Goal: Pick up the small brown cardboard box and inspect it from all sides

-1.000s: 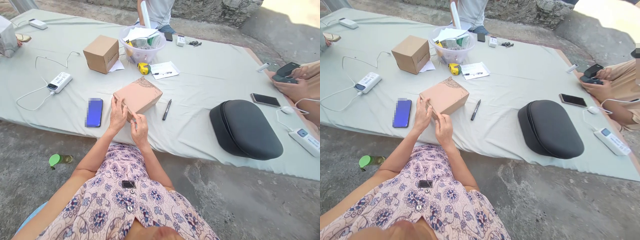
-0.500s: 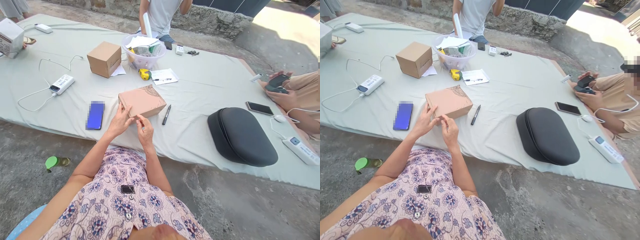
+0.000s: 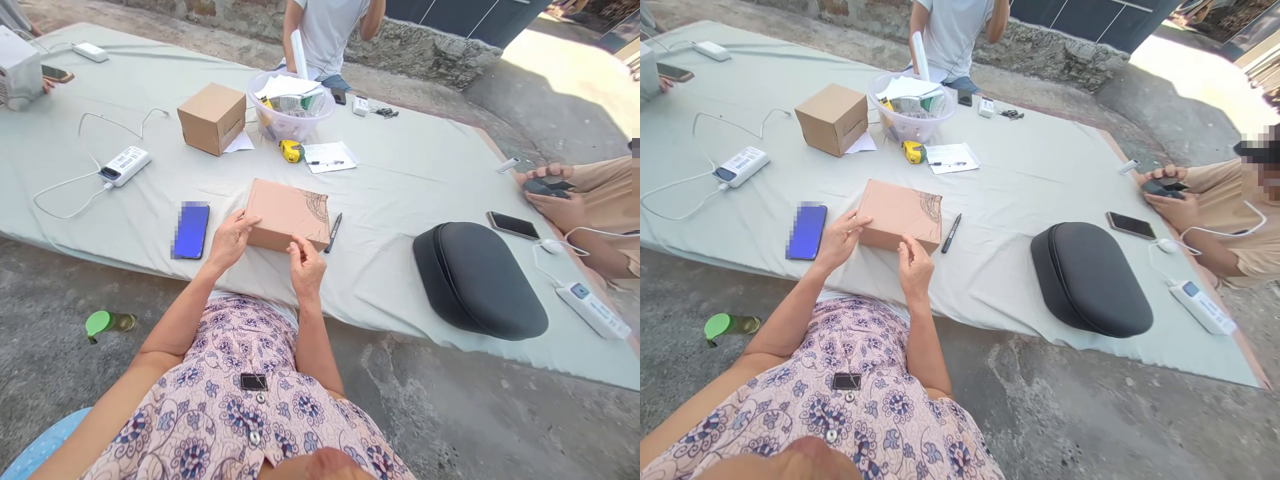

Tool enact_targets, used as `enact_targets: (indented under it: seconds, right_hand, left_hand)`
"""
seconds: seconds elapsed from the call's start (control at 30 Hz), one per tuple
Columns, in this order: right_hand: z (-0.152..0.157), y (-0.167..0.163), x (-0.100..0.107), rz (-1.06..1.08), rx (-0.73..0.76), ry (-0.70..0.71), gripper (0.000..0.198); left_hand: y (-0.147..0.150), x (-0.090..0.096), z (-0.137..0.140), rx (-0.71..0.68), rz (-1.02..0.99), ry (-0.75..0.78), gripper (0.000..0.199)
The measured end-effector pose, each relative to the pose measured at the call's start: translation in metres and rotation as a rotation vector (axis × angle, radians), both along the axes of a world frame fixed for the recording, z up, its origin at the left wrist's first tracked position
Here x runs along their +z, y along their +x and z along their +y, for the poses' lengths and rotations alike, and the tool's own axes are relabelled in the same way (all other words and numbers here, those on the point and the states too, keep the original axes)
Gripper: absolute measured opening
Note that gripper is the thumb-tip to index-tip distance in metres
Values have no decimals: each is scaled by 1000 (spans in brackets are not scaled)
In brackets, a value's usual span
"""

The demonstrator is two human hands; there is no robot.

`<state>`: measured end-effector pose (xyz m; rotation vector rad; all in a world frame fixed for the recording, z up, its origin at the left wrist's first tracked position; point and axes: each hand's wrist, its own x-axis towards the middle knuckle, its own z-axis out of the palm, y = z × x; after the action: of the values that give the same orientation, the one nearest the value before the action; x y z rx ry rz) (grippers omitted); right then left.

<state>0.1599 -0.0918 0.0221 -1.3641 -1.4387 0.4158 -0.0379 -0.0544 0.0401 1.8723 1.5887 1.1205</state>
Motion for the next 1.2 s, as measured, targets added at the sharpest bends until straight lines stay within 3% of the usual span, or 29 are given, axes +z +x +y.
enact_targets:
  seconds: [0.17,0.27,0.5,0.9,1.07,1.2]
  right_hand:
    - [6,23,0,11,-314,180,27]
    - [12,36,-9,-7,-408,202,27]
    - [13,35,-27,38,-319,107,35]
    - [13,39,-21,73,-263,106,34]
    - [12,33,-21,42,-288,125,35]
    - [13,21,-24,34,-255,136,37]
  left_hand:
    - [4,0,-2,35,-48,-30,33]
    - [6,0,-2,57,-80,-59,30]
    - [8,-7,0,82,-127,8,25]
    - [6,-7,-1,80,-144,89,23]
    - [8,-3,-3,80,-77,65,27]
    - [13,-3,-2,174,35,72,52]
